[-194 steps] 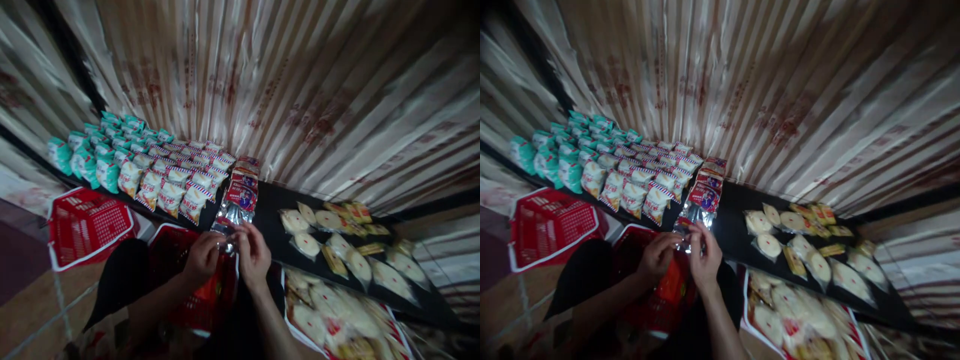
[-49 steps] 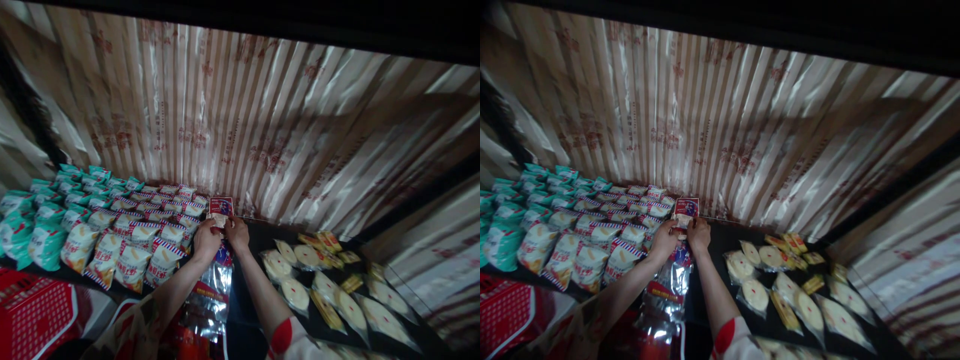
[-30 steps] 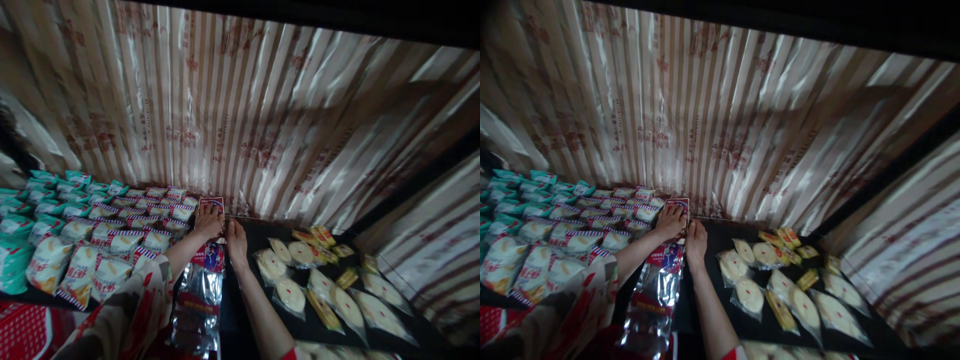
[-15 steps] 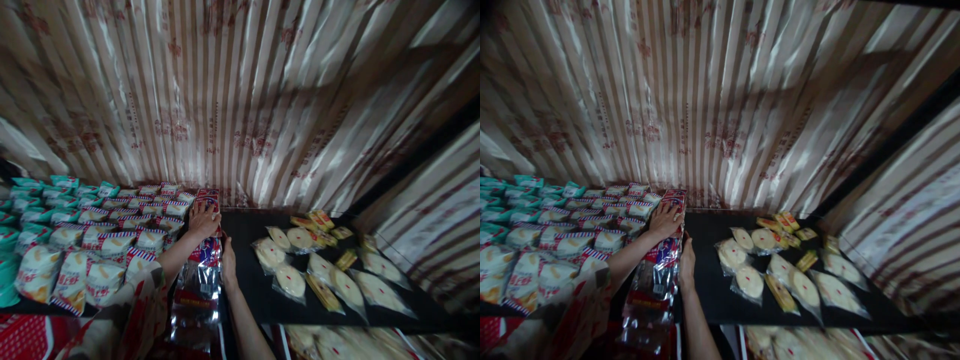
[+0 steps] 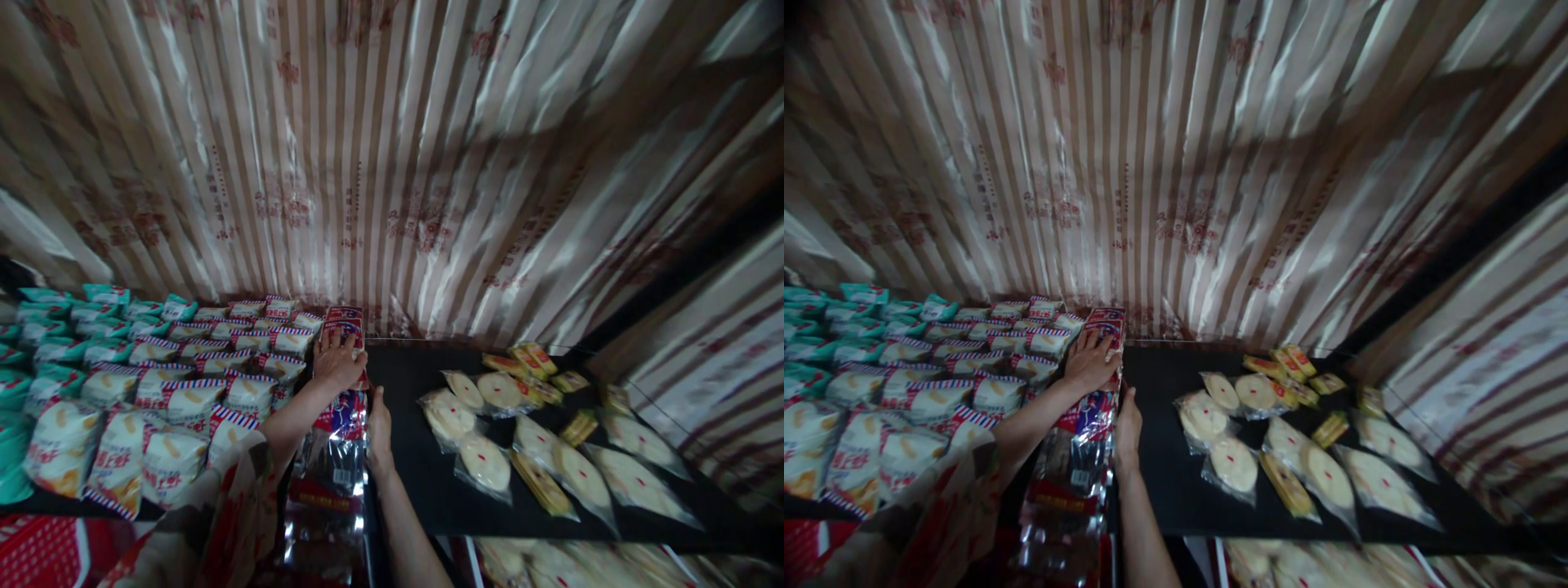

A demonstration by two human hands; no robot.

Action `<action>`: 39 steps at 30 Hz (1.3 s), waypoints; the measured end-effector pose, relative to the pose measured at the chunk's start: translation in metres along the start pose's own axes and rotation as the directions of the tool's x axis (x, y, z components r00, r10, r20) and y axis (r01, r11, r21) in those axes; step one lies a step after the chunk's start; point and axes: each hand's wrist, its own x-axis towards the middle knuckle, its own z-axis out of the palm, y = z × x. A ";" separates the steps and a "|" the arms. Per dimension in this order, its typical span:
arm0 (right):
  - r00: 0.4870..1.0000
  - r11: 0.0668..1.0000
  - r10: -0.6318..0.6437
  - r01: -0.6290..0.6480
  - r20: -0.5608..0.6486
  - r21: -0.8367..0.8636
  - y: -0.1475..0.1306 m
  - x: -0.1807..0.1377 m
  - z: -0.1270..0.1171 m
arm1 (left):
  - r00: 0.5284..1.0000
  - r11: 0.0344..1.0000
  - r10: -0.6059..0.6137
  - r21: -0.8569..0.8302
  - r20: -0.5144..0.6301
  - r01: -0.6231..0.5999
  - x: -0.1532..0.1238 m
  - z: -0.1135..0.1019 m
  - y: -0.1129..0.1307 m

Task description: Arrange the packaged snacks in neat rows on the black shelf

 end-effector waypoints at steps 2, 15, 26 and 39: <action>1.000 1.000 -0.001 0.001 -0.001 -0.019 -0.003 -0.001 0.001 | 1.000 1.000 0.005 0.011 0.008 -0.005 -0.001 -0.003 0.000; 0.999 0.992 -0.028 0.024 -0.028 -0.126 0.002 0.001 0.013 | 0.999 1.000 -0.009 -0.006 -0.031 0.009 0.005 0.008 -0.013; 0.998 0.988 -0.063 0.058 -0.030 -0.144 0.004 0.001 0.027 | 0.999 1.000 -0.024 -0.004 -0.036 0.024 0.007 0.006 -0.021; 0.991 0.969 -0.127 0.118 -0.028 -0.217 0.004 0.003 0.033 | 0.998 1.000 -0.024 -0.003 -0.054 0.024 0.009 0.005 -0.028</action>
